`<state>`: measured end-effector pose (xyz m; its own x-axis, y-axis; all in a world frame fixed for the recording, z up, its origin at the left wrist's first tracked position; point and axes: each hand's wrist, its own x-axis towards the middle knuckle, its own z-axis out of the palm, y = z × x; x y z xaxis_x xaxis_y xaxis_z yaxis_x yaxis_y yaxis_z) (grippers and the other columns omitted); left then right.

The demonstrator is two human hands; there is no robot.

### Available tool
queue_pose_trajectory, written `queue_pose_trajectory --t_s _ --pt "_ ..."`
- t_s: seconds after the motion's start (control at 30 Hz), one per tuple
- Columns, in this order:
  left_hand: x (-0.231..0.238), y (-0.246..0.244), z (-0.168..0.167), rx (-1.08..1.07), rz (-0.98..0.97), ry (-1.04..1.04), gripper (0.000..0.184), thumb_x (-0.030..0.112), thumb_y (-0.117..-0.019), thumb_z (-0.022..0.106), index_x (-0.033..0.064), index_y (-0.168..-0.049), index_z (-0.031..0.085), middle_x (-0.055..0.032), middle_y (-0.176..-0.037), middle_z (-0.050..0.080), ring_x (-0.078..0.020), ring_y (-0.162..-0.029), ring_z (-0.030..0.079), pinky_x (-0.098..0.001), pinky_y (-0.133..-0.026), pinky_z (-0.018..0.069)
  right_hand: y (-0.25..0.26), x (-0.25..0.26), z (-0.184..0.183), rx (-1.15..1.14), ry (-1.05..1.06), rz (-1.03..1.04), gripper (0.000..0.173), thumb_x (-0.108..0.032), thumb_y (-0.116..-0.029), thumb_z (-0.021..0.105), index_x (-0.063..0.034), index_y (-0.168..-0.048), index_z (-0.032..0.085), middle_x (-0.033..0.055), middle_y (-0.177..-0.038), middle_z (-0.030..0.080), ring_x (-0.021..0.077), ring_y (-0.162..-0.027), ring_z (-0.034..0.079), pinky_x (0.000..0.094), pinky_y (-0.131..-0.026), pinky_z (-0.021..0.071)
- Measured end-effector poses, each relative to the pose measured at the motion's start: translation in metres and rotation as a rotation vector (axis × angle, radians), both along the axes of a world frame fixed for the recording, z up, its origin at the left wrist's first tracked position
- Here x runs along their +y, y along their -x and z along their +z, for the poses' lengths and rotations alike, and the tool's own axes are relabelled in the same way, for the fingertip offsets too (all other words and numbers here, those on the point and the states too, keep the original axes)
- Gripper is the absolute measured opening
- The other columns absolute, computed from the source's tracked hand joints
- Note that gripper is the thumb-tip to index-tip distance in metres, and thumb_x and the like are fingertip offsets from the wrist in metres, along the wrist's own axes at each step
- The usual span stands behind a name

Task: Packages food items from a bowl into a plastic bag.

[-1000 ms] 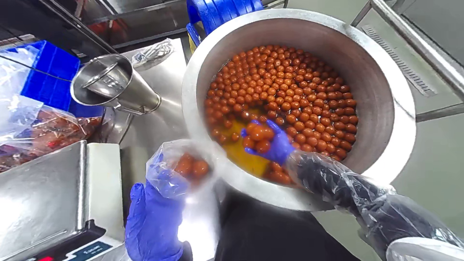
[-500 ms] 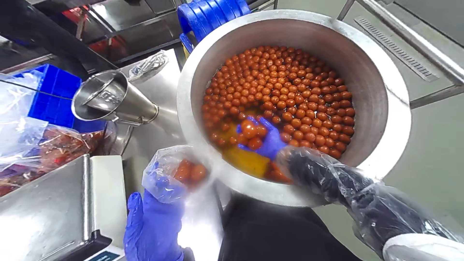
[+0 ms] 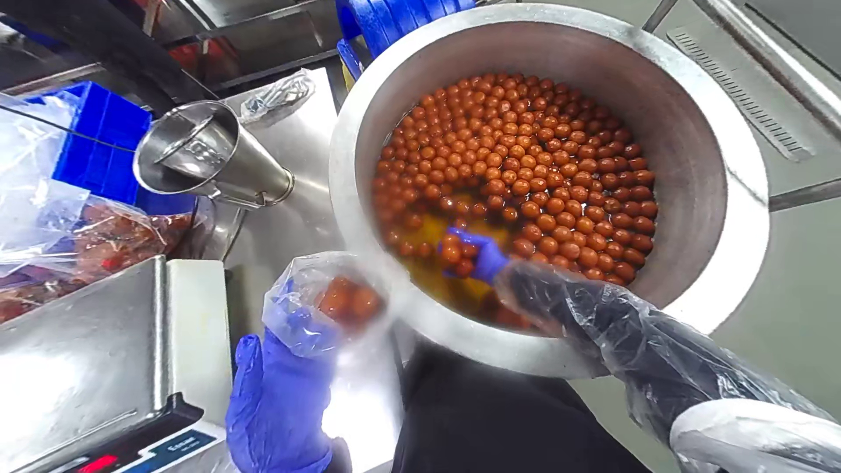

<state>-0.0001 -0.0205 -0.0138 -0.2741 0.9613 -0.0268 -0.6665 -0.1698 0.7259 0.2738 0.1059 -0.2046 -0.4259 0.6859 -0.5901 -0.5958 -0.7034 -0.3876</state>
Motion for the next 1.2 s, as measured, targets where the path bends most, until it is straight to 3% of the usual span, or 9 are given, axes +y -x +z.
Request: queue_pose_trajectory --t_s 0.13,0.27,0.4,0.57,0.67,0.83,1.0,1.1,1.2 --pt "0.0 0.001 -0.002 -0.015 0.008 0.006 0.045 0.036 -0.0993 0.061 0.0041 -0.131 0.058 -0.0131 -0.128 0.066 -0.0247 -0.122 0.063 -0.0427 -0.104 0.0515 -0.006 0.002 0.0 0.096 -0.051 0.035 0.039 -0.028 -0.1004 0.04 -0.0184 -0.136 0.053 0.0158 -0.118 0.066 0.0355 -0.102 0.066 0.0564 -0.077 0.0569" --pt "-0.001 -0.002 0.002 0.008 0.0 0.022 0.043 0.036 -0.095 0.068 0.0056 -0.125 0.063 -0.0103 -0.116 0.071 -0.0215 -0.108 0.068 -0.0384 -0.094 0.0566 -0.011 0.005 0.013 0.2 -0.166 0.094 0.058 -0.017 -0.0889 0.056 -0.0192 -0.145 0.042 0.0164 -0.122 0.063 0.0364 -0.106 0.066 0.0541 -0.075 0.0599" --pt "-0.001 -0.001 0.003 -0.039 -0.038 -0.008 0.038 0.032 -0.0959 0.067 0.0052 -0.123 0.065 -0.0113 -0.116 0.072 -0.0222 -0.108 0.069 -0.039 -0.096 0.0561 -0.014 0.009 -0.001 0.349 -0.185 0.132 0.059 -0.014 -0.0853 0.064 -0.0209 -0.142 0.048 0.0178 -0.122 0.065 0.0391 -0.11 0.065 0.0575 -0.083 0.0575" --pt "-0.002 -0.002 0.003 -0.1 -0.021 -0.005 0.036 0.028 -0.0937 0.07 0.0052 -0.121 0.067 -0.0112 -0.116 0.073 -0.0217 -0.108 0.07 -0.0383 -0.097 0.0566 -0.018 0.009 -0.006 0.179 -0.116 0.204 0.062 -0.009 -0.0847 0.066 -0.0218 -0.142 0.047 0.0143 -0.12 0.066 0.0343 -0.107 0.067 0.0517 -0.082 0.0593" --pt "-0.003 0.0 0.0 -0.088 -0.02 0.001 0.034 0.029 -0.0942 0.069 0.0072 -0.121 0.068 -0.0098 -0.115 0.073 -0.0209 -0.107 0.07 -0.0382 -0.096 0.0563 -0.015 0.004 0.007 0.015 -0.073 0.237 0.059 -0.002 -0.0867 0.062 -0.0165 -0.141 0.045 0.0138 -0.114 0.066 0.0296 -0.097 0.07 0.0445 -0.071 0.0615" --pt "-0.003 0.002 0.001 -0.133 -0.044 -0.008 0.031 0.026 -0.0957 0.066 0.0048 -0.119 0.069 -0.0117 -0.112 0.073 -0.0229 -0.104 0.071 -0.0396 -0.093 0.0578 -0.01 0.009 0.019 -0.193 0.055 0.319 0.065 -0.003 -0.0966 0.051 -0.0217 -0.155 0.031 0.0171 -0.117 0.061 0.0322 -0.098 0.066 0.0512 -0.075 0.059" --pt "-0.002 0.002 -0.001 -0.096 -0.039 -0.033 0.031 0.028 -0.0985 0.063 0.0054 -0.12 0.067 -0.0113 -0.113 0.072 -0.0227 -0.107 0.07 -0.0399 -0.094 0.0571 -0.014 0.016 0.042 -0.311 0.105 0.333 0.023 -0.013 -0.1002 0.046 -0.0072 -0.122 0.052 0.0131 -0.098 0.06 0.0265 -0.082 0.065 0.0464 -0.069 0.0589" --pt "0.0 -0.002 0.003 -0.105 -0.008 -0.035 0.031 0.026 -0.0988 0.063 0.0042 -0.121 0.066 -0.0127 -0.117 0.072 -0.0239 -0.11 0.069 -0.0411 -0.097 0.0566 -0.024 0.015 0.039 -0.293 0.07 0.354 0.03 -0.02 -0.105 0.046 -0.0067 -0.128 0.062 0.0137 -0.112 0.066 0.0263 -0.095 0.067 0.0435 -0.079 0.0589" --pt "-0.002 -0.004 0.006 -0.084 0.041 0.047 0.03 0.029 -0.1002 0.06 0.0055 -0.118 0.067 -0.0114 -0.11 0.073 -0.0232 -0.101 0.071 -0.0402 -0.09 0.0592 -0.03 0.017 0.033 -0.262 0.103 0.342 0.034 -0.032 -0.1084 0.038 -0.0091 -0.116 0.063 0.0116 -0.108 0.069 0.0277 -0.097 0.069 0.0458 -0.08 0.0594"
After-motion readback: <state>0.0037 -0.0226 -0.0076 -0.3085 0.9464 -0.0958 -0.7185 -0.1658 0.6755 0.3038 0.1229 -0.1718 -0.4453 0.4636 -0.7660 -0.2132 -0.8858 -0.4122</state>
